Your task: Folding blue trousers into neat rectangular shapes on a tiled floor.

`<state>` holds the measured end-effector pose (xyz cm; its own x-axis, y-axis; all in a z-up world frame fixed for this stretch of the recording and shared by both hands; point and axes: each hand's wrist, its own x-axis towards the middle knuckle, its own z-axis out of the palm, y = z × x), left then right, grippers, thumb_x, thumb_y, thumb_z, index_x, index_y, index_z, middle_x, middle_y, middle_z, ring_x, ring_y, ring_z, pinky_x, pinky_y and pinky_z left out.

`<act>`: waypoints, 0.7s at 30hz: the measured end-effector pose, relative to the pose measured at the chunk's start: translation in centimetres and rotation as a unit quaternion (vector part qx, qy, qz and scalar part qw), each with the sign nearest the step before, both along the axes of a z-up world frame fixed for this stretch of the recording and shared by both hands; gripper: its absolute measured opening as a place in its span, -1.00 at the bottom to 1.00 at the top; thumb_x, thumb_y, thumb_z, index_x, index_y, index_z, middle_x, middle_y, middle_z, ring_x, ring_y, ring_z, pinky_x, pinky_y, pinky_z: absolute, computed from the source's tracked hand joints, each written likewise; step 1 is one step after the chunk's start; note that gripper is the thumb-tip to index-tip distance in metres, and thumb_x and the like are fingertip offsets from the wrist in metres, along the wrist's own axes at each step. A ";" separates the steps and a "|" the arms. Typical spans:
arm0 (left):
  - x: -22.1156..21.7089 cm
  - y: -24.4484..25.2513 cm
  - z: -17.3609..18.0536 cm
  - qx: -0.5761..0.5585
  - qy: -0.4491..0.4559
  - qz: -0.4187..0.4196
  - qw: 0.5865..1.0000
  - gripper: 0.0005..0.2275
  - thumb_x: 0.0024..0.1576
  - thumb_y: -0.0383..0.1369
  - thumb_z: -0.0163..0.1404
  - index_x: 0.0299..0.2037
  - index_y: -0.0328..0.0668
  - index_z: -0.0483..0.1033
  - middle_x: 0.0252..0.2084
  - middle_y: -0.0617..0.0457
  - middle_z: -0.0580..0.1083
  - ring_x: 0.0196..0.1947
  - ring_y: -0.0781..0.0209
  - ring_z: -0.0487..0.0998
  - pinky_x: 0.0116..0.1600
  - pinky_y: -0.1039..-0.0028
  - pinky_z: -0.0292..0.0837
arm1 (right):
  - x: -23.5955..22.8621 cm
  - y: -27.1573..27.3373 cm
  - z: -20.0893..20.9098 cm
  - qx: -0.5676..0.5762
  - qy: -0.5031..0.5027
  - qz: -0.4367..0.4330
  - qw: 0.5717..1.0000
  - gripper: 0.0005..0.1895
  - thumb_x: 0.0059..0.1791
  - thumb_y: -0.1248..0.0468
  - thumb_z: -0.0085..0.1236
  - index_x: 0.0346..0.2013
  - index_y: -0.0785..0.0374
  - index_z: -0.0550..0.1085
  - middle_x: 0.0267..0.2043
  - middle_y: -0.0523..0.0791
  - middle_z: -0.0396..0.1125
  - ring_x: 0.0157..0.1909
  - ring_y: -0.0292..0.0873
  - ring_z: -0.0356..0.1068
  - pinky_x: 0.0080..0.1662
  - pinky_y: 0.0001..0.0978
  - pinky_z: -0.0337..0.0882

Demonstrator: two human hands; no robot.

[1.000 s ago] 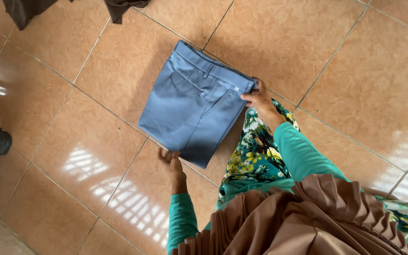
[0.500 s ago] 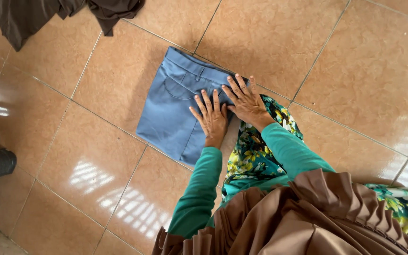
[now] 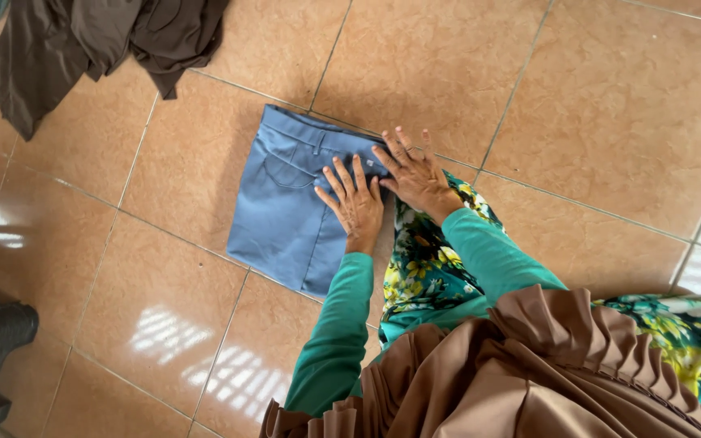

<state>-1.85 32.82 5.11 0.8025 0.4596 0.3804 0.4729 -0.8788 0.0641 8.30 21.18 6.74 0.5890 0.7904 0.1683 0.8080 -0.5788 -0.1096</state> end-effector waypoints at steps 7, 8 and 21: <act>5.8 -5.5 1.3 0.023 0.010 -0.068 0.997 -0.47 0.34 -0.03 -0.22 0.51 0.11 0.06 0.56 -0.19 0.00 0.56 -0.30 -0.16 0.47 -0.39 -0.40 | 3.6 -7.1 -2.0 0.093 -0.038 -0.088 0.991 -0.16 0.04 -0.10 0.14 0.55 -0.03 0.10 0.61 0.02 -0.14 0.60 0.17 -0.29 0.40 0.51 -0.36; 6.3 -6.1 1.3 0.029 0.017 -0.075 0.997 -0.48 0.35 -0.03 -0.26 0.50 0.09 0.07 0.55 -0.20 0.01 0.56 -0.31 -0.14 0.47 -0.38 -0.39 | 3.8 -7.9 -2.5 0.089 -0.036 -0.103 0.990 -0.16 0.02 -0.09 0.17 0.54 -0.03 0.12 0.61 0.01 -0.13 0.60 0.16 -0.29 0.41 0.50 -0.35; 10.0 -14.7 1.9 -0.014 0.071 -0.175 0.982 -0.48 0.36 0.01 -0.32 0.48 0.07 0.10 0.57 -0.17 -0.07 0.57 -0.26 -0.27 0.49 -0.36 -0.58 | 3.8 -17.7 -1.2 -0.027 0.083 -0.241 0.967 -0.20 0.09 -0.20 -0.14 0.58 -0.14 -0.08 0.65 -0.09 -0.28 0.65 0.04 -0.42 0.48 0.41 -0.46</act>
